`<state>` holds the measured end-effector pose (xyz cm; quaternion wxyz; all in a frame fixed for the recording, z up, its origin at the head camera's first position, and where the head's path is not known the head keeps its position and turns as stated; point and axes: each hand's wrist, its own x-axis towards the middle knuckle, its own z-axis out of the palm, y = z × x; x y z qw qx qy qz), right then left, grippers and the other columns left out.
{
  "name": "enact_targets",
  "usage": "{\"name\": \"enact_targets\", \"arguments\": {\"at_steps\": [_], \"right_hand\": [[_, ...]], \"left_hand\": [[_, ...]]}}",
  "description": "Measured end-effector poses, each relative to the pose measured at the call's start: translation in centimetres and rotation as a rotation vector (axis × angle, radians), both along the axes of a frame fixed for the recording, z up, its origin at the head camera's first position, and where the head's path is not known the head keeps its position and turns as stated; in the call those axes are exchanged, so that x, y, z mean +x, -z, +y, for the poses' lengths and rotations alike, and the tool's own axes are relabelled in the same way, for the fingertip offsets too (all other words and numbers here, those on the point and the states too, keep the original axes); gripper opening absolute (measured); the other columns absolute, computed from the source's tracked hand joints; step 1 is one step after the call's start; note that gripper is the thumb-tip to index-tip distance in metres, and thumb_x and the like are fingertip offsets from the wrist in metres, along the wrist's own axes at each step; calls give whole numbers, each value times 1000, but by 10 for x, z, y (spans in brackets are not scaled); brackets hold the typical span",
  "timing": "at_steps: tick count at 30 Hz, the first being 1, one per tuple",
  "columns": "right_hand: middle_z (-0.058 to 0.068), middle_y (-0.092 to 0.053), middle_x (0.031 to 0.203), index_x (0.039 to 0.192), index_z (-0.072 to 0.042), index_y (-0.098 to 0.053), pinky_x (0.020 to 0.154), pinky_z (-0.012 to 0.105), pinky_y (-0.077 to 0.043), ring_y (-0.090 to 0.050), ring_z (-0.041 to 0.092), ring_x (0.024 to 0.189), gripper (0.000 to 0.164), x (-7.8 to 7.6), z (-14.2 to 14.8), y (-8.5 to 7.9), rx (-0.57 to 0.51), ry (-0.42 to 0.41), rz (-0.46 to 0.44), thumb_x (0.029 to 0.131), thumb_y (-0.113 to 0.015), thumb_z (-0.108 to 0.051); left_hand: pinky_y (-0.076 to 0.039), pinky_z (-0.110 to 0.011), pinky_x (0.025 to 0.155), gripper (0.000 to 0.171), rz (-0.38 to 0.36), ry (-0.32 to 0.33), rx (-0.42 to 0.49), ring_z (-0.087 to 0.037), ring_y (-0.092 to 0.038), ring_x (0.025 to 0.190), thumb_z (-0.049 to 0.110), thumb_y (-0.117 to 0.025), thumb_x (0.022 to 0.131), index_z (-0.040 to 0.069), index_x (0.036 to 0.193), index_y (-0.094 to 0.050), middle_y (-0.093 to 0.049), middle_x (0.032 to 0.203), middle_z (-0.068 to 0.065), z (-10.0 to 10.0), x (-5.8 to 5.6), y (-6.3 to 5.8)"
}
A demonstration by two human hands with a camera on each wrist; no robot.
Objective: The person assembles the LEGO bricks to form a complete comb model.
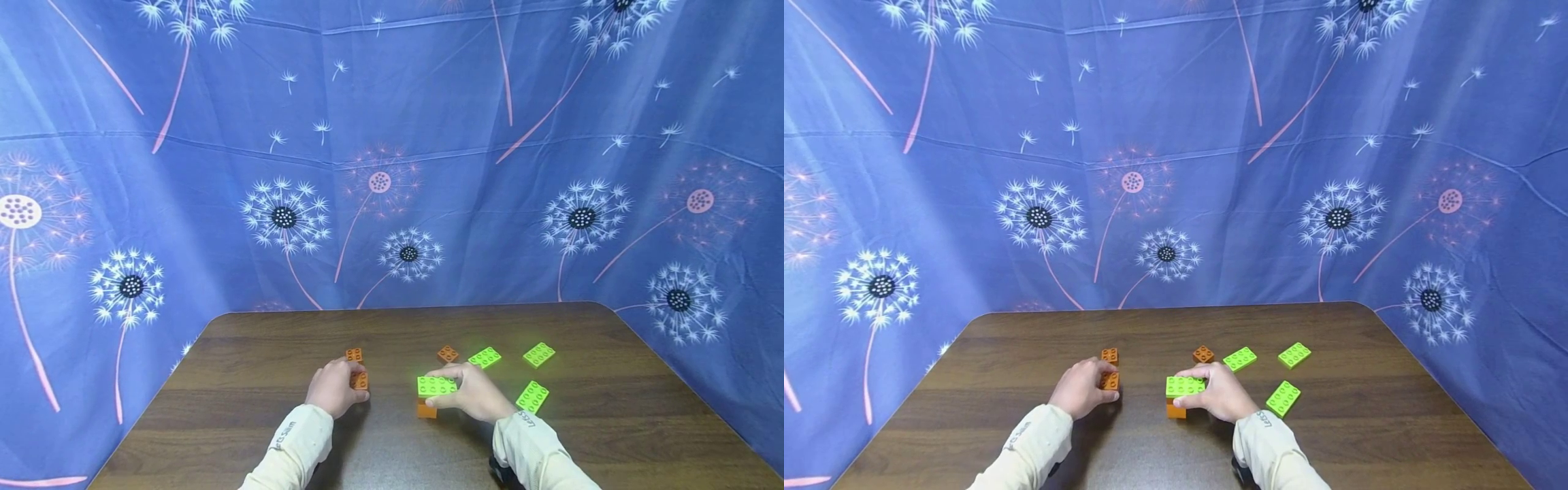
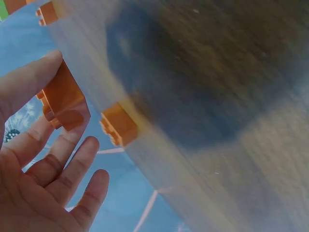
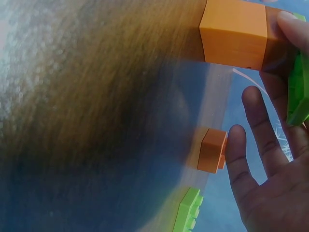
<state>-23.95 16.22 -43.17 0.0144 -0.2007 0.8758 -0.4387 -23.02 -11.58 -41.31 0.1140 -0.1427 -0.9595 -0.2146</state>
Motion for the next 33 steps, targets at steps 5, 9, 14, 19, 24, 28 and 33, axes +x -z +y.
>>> {"name": "enact_targets", "arguments": {"at_steps": [5, 9, 14, 19, 24, 28, 33], "right_hand": [[26, -64, 128, 116, -5, -75, 104, 65, -40, -56, 46, 120, 48, -1, 0, 1, -5, -3, -3, 73, -90, -22], [22, -67, 124, 116, -7, -76, 101, 62, -43, -59, 42, 116, 48, -2, 1, 2, 1, -11, 2, 74, -90, -22], [13, -72, 116, 117, -6, -75, 97, 57, -48, -62, 35, 110, 48, -3, 1, 3, -4, -27, 5, 74, -90, -22], [11, -72, 116, 117, -6, -75, 97, 57, -48, -61, 35, 111, 48, -3, 2, 3, -8, -20, -4, 74, -90, -21], [12, -72, 116, 117, -5, -75, 97, 55, -48, -62, 35, 111, 49, -2, 1, 2, -1, -17, 4, 74, -90, -22], [10, -73, 114, 117, -6, -75, 94, 53, -50, -62, 32, 107, 48, -2, 1, 1, 2, -26, 13, 74, -90, -22], [10, -73, 114, 116, -5, -75, 94, 54, -49, -63, 32, 107, 48, -2, 1, 0, 4, -33, 22, 74, -90, -22]], "left_hand": [[-52, -43, 72, 33, 4, 24, 7, -27, -67, 85, 18, -91, 70, 10, 99, -76, -72, 92, -6, 7, 2, -8], [-51, -42, 71, 32, 29, 45, 4, -25, -67, 83, 19, -90, 71, 10, 98, -76, -71, 88, -4, 11, 2, -10], [-50, -40, 69, 33, 65, 70, -2, -22, -65, 79, 20, -90, 70, 10, 98, -77, -67, 83, -1, 17, 0, -14], [-49, -39, 67, 32, 94, 92, -15, -22, -64, 78, 21, -89, 72, 9, 99, -77, -65, 82, 0, 26, -1, -17], [-50, -41, 72, 33, 99, 110, -18, -23, -64, 79, 22, -89, 73, 10, 101, -76, -66, 83, -1, 35, -1, -23], [-51, -41, 72, 33, 104, 127, -24, -22, -64, 80, 23, -89, 74, 10, 102, -77, -66, 84, 0, 42, 1, -28], [-52, -39, 72, 34, 112, 149, -15, -22, -65, 82, 23, -90, 74, 11, 102, -77, -68, 87, -1, 50, 3, -31]]}}
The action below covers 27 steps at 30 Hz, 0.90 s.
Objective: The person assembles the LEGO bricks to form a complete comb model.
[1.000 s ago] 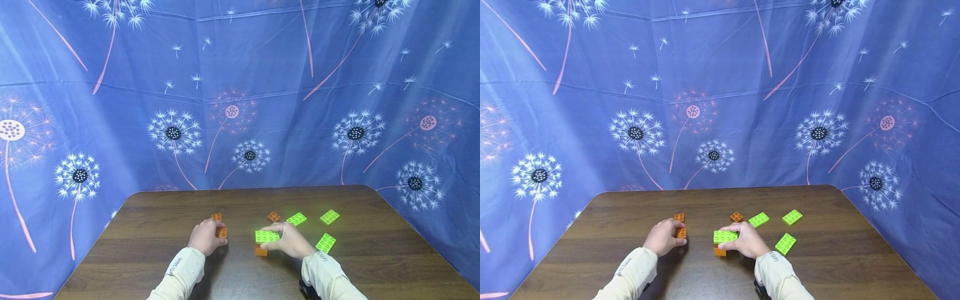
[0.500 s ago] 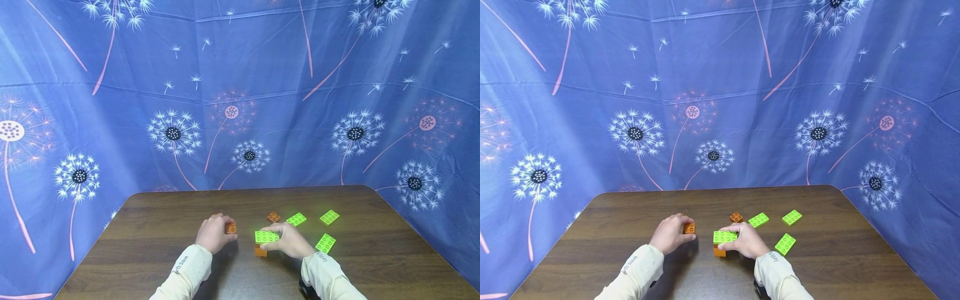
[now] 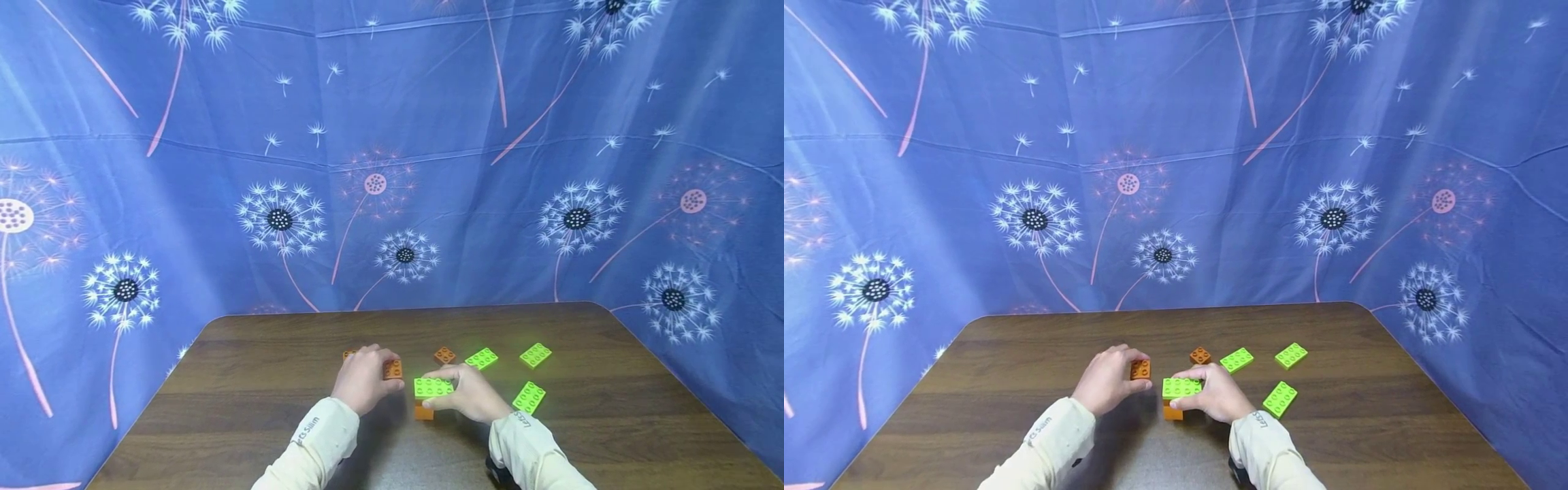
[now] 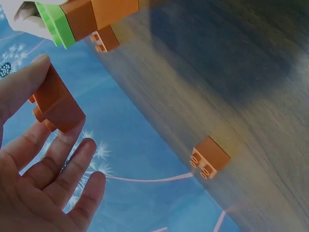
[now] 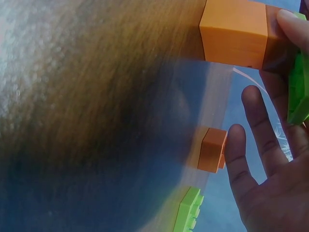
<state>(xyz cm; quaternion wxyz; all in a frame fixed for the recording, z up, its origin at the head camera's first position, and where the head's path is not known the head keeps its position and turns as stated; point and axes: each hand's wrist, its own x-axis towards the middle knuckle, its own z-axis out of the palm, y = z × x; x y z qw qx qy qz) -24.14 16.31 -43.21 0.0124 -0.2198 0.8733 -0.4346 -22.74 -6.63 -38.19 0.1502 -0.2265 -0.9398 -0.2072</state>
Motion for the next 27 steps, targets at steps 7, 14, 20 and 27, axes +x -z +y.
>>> {"name": "enact_targets", "arguments": {"at_steps": [7, 14, 20, 27], "right_hand": [[9, -74, 114, 116, -7, -76, 94, 54, -50, -64, 34, 109, 46, -1, 0, 1, 1, -14, 7, 75, -90, -23], [11, -73, 119, 118, -7, -75, 97, 60, -48, -63, 38, 114, 49, 1, 1, -1, 15, -14, -2, 75, -90, -24], [12, -72, 121, 118, -9, -75, 100, 64, -44, -60, 40, 117, 48, 2, 1, -1, 13, 14, -31, 75, -90, -25], [13, -71, 122, 119, -7, -74, 101, 66, -42, -59, 40, 117, 52, 1, 0, 1, 27, 49, -34, 73, -91, -27]], "left_hand": [[-52, -41, 78, 34, -11, 30, 4, -22, -66, 87, 24, -89, 75, 12, 104, -77, -71, 92, -1, 10, 1, -1], [-51, -39, 78, 35, -21, 41, -15, -22, -66, 88, 26, -89, 76, 13, 106, -77, -72, 94, -1, 20, 1, -4], [-50, -35, 74, 35, -12, 44, -17, -18, -65, 84, 26, -90, 74, 14, 104, -78, -70, 89, 3, 26, 2, -3], [-50, -32, 72, 35, -6, 55, -9, -15, -64, 81, 26, -91, 72, 15, 103, -78, -70, 88, 3, 30, 2, -1]]}}
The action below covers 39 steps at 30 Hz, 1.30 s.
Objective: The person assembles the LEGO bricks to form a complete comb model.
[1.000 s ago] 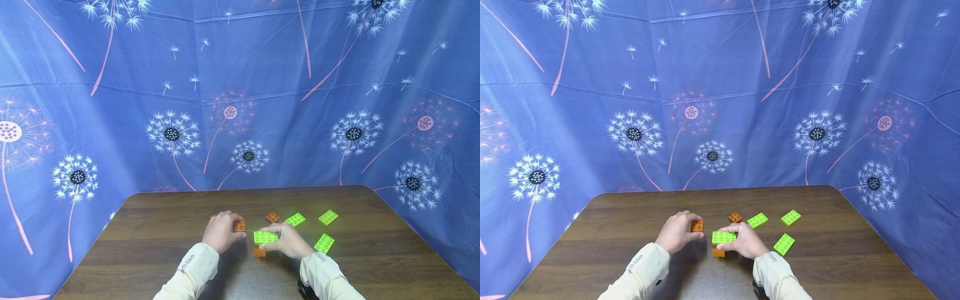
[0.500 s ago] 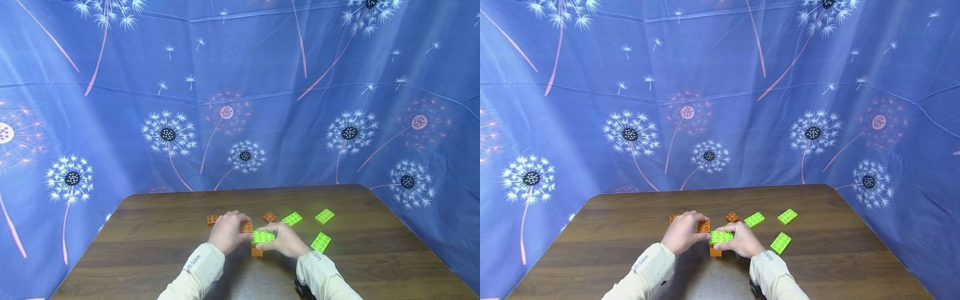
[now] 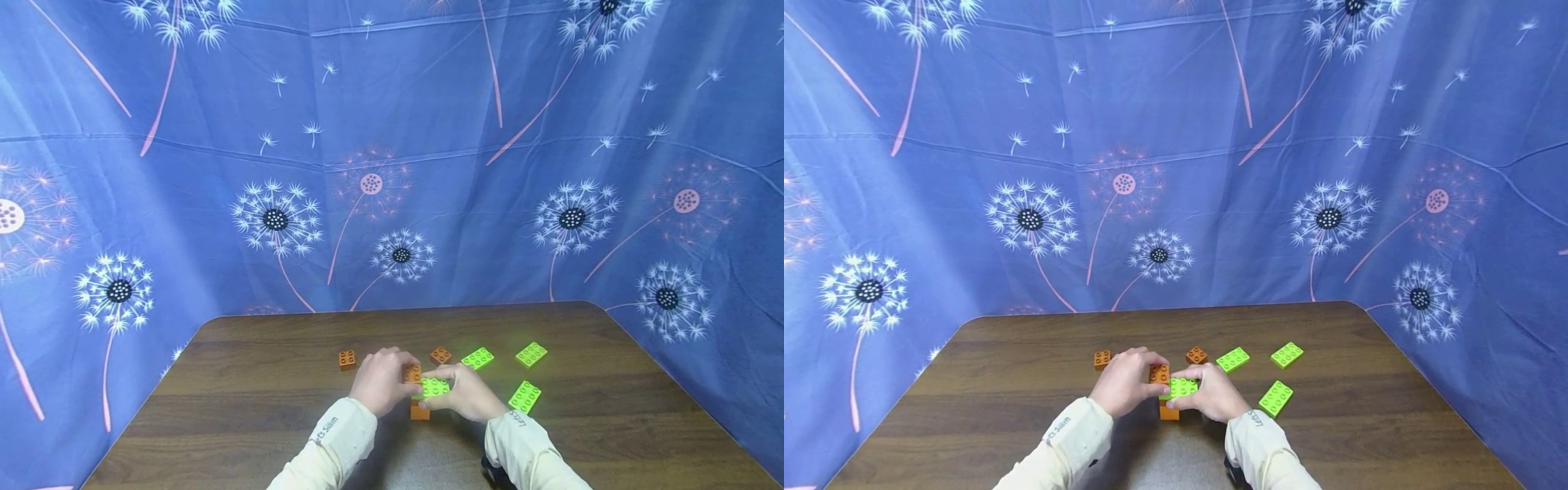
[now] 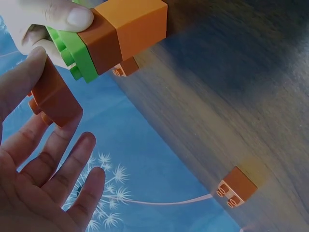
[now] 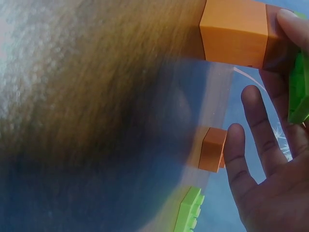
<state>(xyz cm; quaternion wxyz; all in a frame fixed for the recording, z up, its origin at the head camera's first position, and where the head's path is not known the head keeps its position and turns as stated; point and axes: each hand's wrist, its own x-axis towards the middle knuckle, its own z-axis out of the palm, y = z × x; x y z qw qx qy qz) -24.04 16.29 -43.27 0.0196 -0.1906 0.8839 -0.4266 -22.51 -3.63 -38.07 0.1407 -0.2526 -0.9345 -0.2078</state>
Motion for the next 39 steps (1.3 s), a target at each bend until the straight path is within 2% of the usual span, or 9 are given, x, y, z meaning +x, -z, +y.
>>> {"name": "enact_targets", "arguments": {"at_steps": [10, 19, 27, 32, 39], "right_hand": [[11, -73, 119, 117, -6, -75, 98, 62, -44, -61, 36, 112, 50, -1, 1, 0, 0, -24, 37, 74, -90, -26], [10, -73, 118, 117, -4, -75, 97, 61, -44, -60, 33, 110, 49, 2, 0, -2, -30, -11, 14, 73, -90, -21], [3, -74, 107, 113, -7, -77, 89, 47, -46, -58, 22, 100, 44, 0, 0, 0, -42, -21, 22, 73, -90, -19], [3, -75, 109, 112, -8, -77, 92, 50, -46, -59, 23, 101, 44, 0, -1, 0, -35, -17, 44, 72, -90, -21], [3, -75, 111, 110, -10, -78, 96, 57, -45, -61, 28, 105, 42, -1, 1, 2, -27, -23, 48, 72, -91, -22]], "left_hand": [[-51, -32, 73, 35, -2, 4, -5, -14, -64, 80, 26, -92, 71, 16, 102, -78, -71, 88, 4, 6, -2, 3], [-49, -30, 72, 35, -78, 5, 22, -12, -61, 76, 25, -91, 71, 15, 102, -79, -68, 84, 6, 8, -2, 6], [-50, -33, 75, 34, -117, -8, 28, -14, -62, 80, 24, -91, 72, 14, 102, -78, -69, 87, 4, 12, 1, 4], [-50, -33, 76, 33, -125, -19, 21, -14, -63, 81, 24, -92, 73, 13, 101, -79, -70, 88, 4, 14, 1, 3], [-49, -30, 72, 33, -84, -22, -25, -10, -62, 75, 25, -92, 72, 14, 100, -80, -71, 85, 5, 17, 0, 3]]}}
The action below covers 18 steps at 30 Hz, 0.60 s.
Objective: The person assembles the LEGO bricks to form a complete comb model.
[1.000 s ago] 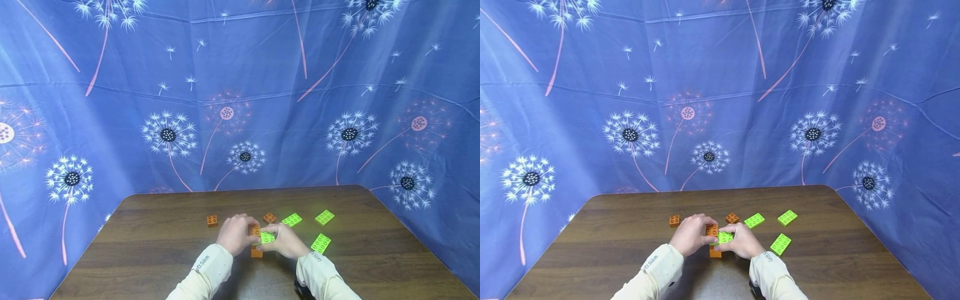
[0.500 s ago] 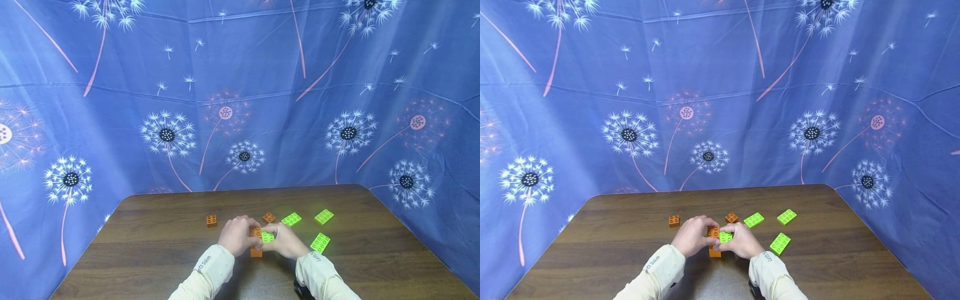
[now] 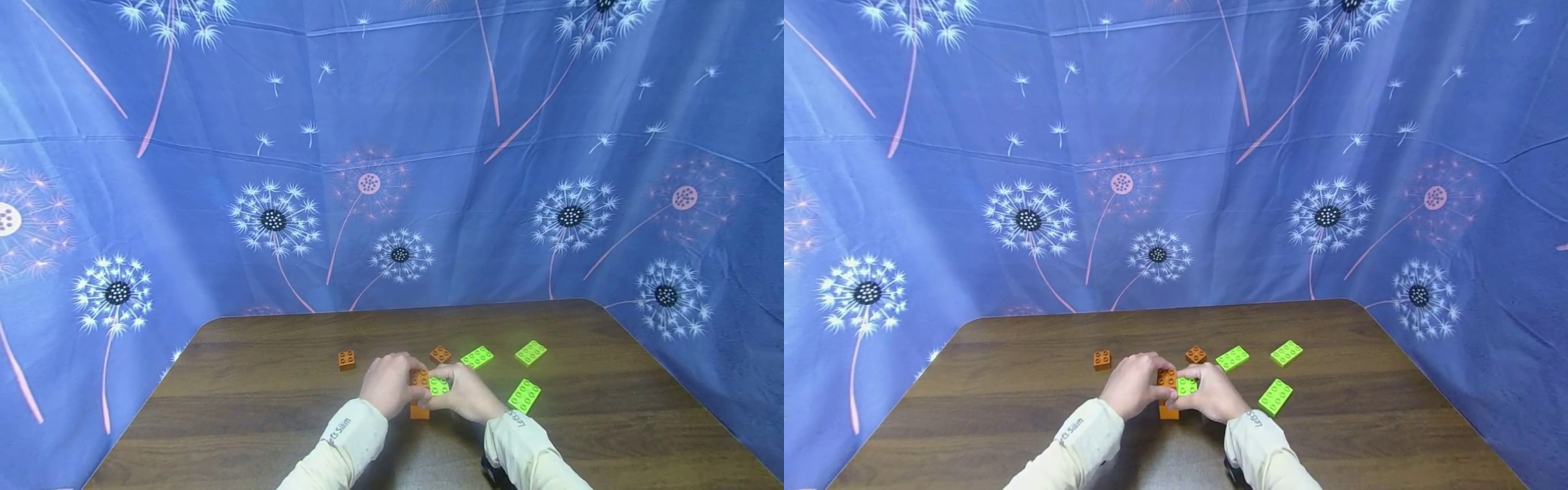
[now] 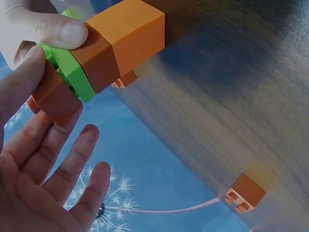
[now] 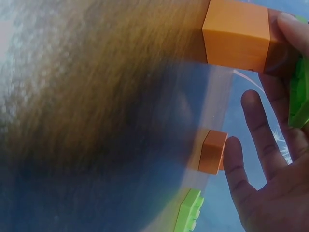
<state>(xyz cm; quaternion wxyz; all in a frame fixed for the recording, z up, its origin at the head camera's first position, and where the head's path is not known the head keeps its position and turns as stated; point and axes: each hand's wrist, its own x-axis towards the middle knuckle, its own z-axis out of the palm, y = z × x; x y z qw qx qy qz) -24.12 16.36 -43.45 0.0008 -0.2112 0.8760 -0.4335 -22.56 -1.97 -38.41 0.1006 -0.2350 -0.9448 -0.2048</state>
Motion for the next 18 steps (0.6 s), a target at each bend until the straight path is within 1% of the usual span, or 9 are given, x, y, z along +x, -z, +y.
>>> {"name": "enact_targets", "arguments": {"at_steps": [4, 7, 9, 14, 18], "right_hand": [[4, -74, 117, 111, -12, -78, 101, 64, -41, -60, 36, 113, 42, 0, 0, 1, 7, 7, -4, 72, -91, -23], [5, -73, 118, 112, -12, -77, 101, 65, -41, -60, 38, 115, 43, 1, 1, 2, 13, 5, -3, 73, -91, -24], [5, -73, 118, 113, -12, -77, 101, 64, -42, -60, 36, 114, 43, 0, 2, 3, 18, -1, -2, 74, -90, -25], [1, -75, 113, 109, -13, -78, 98, 60, -44, -61, 29, 108, 40, -2, 2, 3, 27, -10, 2, 74, -90, -26], [3, -75, 113, 111, -11, -77, 98, 62, -44, -61, 32, 108, 43, -2, 0, 1, 42, -5, 6, 72, -91, -25]], "left_hand": [[-49, -30, 72, 34, 26, -4, -48, -11, -65, 77, 25, -92, 71, 15, 101, -81, -72, 87, 5, 2, -1, 1], [-49, -30, 71, 34, 41, -8, -67, -11, -66, 77, 24, -92, 69, 15, 101, -81, -73, 87, 5, 4, -1, 1], [-48, -29, 70, 35, 48, -13, -72, -11, -66, 77, 24, -93, 68, 16, 101, -82, -74, 87, 5, 5, -2, 2], [-49, -27, 68, 37, 33, -8, -36, -11, -65, 74, 25, -93, 68, 15, 102, -82, -73, 85, 4, 4, -2, 2], [-50, -26, 66, 37, 13, -2, 0, -10, -63, 71, 23, -93, 68, 15, 102, -82, -72, 84, 4, 0, -3, 4]]}}
